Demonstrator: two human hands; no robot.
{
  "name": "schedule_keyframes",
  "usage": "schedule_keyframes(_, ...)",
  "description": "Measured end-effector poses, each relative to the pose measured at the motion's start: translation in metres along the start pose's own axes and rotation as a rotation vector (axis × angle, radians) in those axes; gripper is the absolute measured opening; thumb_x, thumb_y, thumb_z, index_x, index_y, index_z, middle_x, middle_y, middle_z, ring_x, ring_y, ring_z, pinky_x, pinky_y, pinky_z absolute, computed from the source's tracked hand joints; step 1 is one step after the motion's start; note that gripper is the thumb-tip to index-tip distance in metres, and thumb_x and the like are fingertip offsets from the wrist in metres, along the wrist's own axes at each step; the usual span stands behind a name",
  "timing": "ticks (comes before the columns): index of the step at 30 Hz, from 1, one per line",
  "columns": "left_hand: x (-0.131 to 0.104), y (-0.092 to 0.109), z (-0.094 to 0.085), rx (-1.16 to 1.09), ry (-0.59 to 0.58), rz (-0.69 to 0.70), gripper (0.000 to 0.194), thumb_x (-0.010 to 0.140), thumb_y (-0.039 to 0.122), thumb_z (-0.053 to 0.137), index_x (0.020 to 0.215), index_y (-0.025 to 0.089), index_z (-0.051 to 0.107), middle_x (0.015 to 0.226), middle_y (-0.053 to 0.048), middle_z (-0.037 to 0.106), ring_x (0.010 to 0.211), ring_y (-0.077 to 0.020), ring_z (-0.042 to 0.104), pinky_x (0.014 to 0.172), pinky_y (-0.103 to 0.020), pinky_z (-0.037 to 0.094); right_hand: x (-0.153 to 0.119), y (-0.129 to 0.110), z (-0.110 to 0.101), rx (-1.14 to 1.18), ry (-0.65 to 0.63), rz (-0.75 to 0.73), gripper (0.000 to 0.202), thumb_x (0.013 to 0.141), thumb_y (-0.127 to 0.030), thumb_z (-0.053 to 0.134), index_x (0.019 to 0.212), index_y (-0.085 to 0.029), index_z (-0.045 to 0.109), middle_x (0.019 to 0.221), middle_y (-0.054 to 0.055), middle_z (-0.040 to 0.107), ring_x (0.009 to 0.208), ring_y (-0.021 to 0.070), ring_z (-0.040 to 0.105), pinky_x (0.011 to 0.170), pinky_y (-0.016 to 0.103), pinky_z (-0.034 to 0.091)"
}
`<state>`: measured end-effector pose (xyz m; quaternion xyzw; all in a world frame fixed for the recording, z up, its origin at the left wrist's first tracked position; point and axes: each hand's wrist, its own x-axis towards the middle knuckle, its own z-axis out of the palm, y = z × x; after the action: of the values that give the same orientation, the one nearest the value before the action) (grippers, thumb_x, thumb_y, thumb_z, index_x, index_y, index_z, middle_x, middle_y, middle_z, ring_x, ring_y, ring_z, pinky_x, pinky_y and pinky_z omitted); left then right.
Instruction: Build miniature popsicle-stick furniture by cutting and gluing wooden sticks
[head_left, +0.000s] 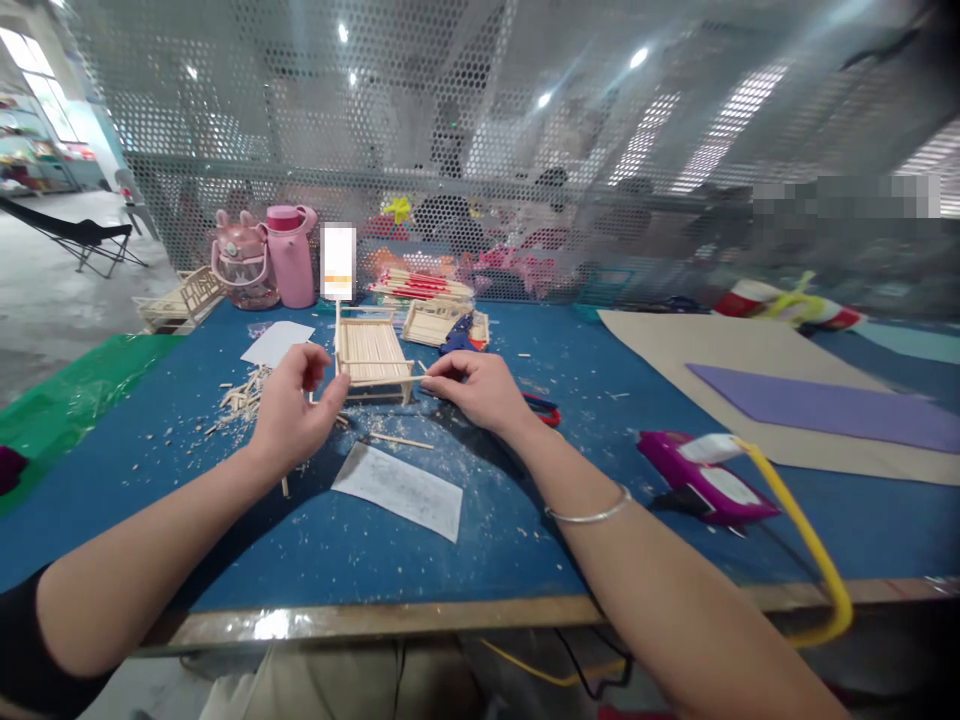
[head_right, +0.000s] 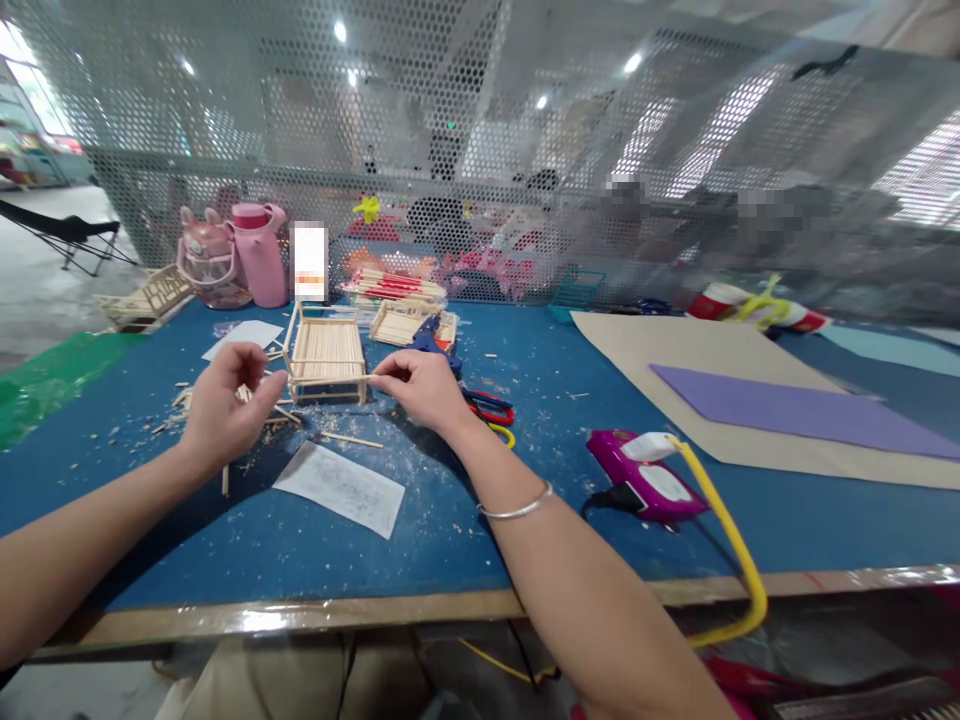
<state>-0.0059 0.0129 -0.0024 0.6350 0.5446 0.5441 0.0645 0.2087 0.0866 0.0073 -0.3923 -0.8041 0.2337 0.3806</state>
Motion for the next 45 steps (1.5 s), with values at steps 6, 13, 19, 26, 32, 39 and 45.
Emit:
schedule_keyframes(6, -0.025, 0.023, 0.007, 0.038, -0.431, 0.179, 0.028, 0.087, 0.024, 0.043, 0.108, 0.021, 0.062, 0.108, -0.009, 0.065, 0.101, -0.0231, 0.057, 0.091, -0.038, 0.042, -0.01, -0.02, -0.005, -0.083, -0.171, -0.282, 0.01, 0.077, -0.022, 0.063, 0.07, -0.018, 0.067, 0.07, 0.001, 0.067, 0.066, 0.0115, 0.058, 0.064, 0.025, 0.044)
schedule_keyframes(13, -0.023, 0.012, 0.01, -0.034, -0.523, 0.1, 0.027, 0.083, 0.022, 0.048, 0.099, 0.024, 0.069, 0.078, -0.005, 0.072, 0.066, -0.0194, 0.064, 0.063, -0.029, 0.045, -0.017, -0.035, 0.002, -0.066, -0.231, -0.371, 0.009, 0.082, -0.024, 0.058, 0.078, -0.019, 0.065, 0.074, 0.001, 0.067, 0.068, 0.0114, 0.059, 0.065, 0.025, 0.045)
schedule_keyframes(19, -0.023, 0.012, 0.006, -0.035, -0.464, 0.094, 0.024, 0.084, 0.019, 0.044, 0.091, 0.02, 0.067, 0.071, -0.004, 0.069, 0.058, -0.0151, 0.059, 0.057, -0.025, 0.042, -0.006, -0.007, -0.043, -0.538, -0.017, 0.112, 0.009, 0.073, -0.027, 0.063, 0.071, -0.02, 0.058, 0.062, 0.002, 0.062, 0.053, 0.0136, 0.053, 0.049, 0.027, 0.038)
schedule_keyframes(26, -0.023, 0.013, 0.003, -0.071, -0.427, 0.089, 0.017, 0.084, 0.022, 0.049, 0.088, 0.021, 0.066, 0.063, -0.001, 0.063, 0.053, -0.0132, 0.053, 0.055, -0.024, 0.038, -0.008, 0.006, -0.041, -0.772, -0.574, 0.41, 0.024, 0.06, -0.031, 0.071, 0.045, -0.022, 0.055, 0.045, -0.001, 0.054, 0.04, 0.0109, 0.043, 0.043, 0.027, 0.028)
schedule_keyframes(32, -0.024, 0.015, 0.004, -0.046, -0.495, 0.086, 0.022, 0.089, 0.026, 0.04, 0.086, 0.019, 0.061, 0.067, -0.001, 0.062, 0.062, -0.0142, 0.057, 0.06, -0.024, 0.041, -0.007, -0.013, -0.046, -0.822, -0.401, 0.424, 0.016, 0.071, -0.021, 0.052, 0.056, -0.018, 0.057, 0.059, 0.007, 0.06, 0.05, 0.0135, 0.049, 0.046, 0.026, 0.028)
schedule_keyframes(39, -0.029, 0.028, 0.005, -0.091, -0.389, 0.019, 0.023, 0.091, 0.03, 0.035, 0.089, 0.018, 0.056, 0.077, -0.003, 0.061, 0.069, -0.0155, 0.055, 0.063, -0.027, 0.042, -0.017, -0.037, -0.063, 0.146, -0.18, 0.335, 0.023, 0.082, -0.041, 0.051, 0.075, -0.021, 0.045, 0.046, -0.009, 0.035, 0.039, 0.0066, 0.027, 0.04, 0.022, 0.02)
schedule_keyframes(45, -0.034, 0.029, 0.009, -0.255, -0.403, -0.048, 0.022, 0.086, 0.03, 0.048, 0.07, 0.022, 0.035, 0.069, 0.001, 0.054, 0.066, -0.0142, 0.053, 0.058, -0.024, 0.038, -0.028, -0.051, -0.027, 0.856, -0.404, 0.252, 0.031, 0.076, -0.044, 0.064, 0.074, -0.02, 0.044, 0.043, -0.013, 0.034, 0.035, 0.0029, 0.019, 0.035, 0.018, 0.014)
